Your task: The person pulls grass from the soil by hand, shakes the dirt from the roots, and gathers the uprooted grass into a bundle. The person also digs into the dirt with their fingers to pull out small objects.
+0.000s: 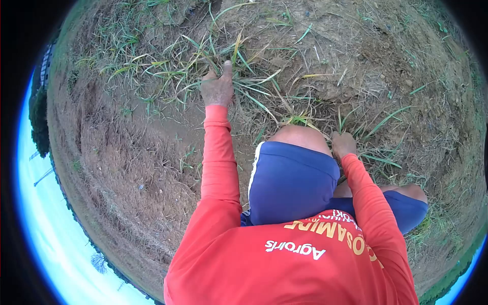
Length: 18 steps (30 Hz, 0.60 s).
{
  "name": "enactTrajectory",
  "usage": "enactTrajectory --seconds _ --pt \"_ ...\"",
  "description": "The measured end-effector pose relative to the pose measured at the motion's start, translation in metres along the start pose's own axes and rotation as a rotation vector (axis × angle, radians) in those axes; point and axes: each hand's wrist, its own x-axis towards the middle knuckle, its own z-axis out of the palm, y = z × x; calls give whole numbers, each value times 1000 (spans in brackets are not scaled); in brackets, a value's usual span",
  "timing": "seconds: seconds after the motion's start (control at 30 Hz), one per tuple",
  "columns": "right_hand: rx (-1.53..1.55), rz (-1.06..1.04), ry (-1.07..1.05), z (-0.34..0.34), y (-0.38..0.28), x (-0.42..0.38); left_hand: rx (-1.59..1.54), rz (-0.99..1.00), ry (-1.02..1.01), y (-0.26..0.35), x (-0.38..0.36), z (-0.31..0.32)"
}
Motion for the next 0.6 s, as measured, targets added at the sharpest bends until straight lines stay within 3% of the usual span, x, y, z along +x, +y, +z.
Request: enactTrajectory --seconds 0.13,0.2,0.3,0.4,0.5,0.6 --pt "-8 -114 73 5 3 -15 475 82 -200 18 18 23" --pt "-15 -192 73 -7 7 -26 479 62 -318 13 21 26" --pt "4 -128 -104 -80 -3 -34 497 35 -438 22 30 21" --pt "156 -148 60 -151 -22 -63 494 40 -406 13 34 38" --pt "281 -271 147 -194 -14 -70 604 129 -507 -39 64 76" --pt "259 -375 185 -231 -13 -87 284 80 -506 -8 38 23"
